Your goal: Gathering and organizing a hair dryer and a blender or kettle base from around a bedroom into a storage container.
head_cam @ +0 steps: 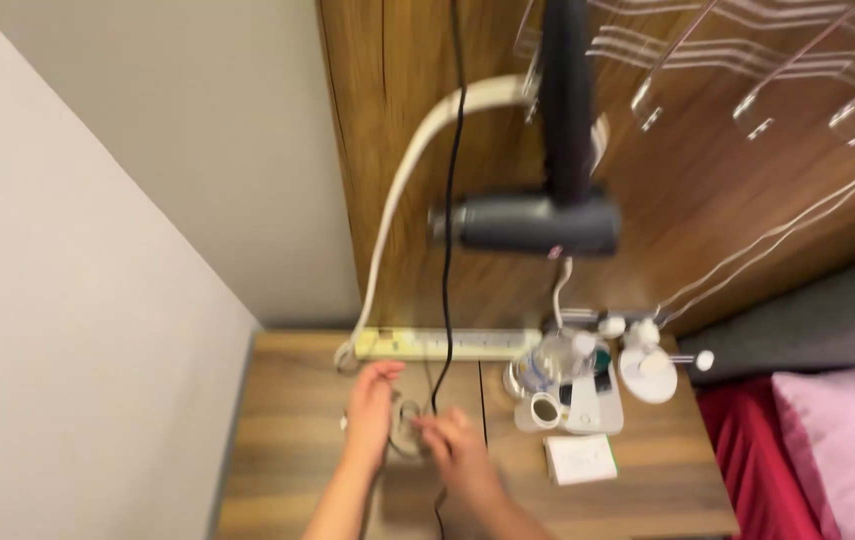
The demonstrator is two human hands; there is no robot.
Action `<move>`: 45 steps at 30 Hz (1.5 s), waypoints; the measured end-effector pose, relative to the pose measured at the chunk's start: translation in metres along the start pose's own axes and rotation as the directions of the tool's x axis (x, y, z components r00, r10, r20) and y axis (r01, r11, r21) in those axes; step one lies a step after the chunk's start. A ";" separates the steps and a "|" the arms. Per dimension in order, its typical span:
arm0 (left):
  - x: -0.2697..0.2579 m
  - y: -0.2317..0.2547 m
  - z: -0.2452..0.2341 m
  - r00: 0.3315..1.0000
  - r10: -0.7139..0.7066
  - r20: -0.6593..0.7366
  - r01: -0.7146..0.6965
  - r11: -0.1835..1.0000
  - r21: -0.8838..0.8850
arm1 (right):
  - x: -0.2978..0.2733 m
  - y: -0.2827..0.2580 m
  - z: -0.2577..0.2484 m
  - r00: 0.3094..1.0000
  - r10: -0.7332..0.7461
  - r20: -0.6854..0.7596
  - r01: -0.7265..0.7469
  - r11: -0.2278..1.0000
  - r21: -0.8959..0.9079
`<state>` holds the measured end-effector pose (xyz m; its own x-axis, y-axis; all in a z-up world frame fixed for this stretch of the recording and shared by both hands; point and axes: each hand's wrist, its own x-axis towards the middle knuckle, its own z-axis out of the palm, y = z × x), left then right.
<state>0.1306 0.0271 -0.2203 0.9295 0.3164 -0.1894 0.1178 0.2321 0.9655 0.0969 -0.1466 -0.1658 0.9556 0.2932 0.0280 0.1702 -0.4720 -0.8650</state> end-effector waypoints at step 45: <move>-0.016 0.422 0.071 0.848 0.525 0.074 -0.522 0.851 -0.057 | -0.014 0.008 -0.035 0.979 -0.149 0.136 0.150 0.989 0.005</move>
<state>0.1902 0.0549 0.2029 0.8756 0.3221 0.3599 -0.4054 0.0851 0.9102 0.0937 -0.1839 -0.1557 0.8777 0.4710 0.0882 0.3103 -0.4184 -0.8536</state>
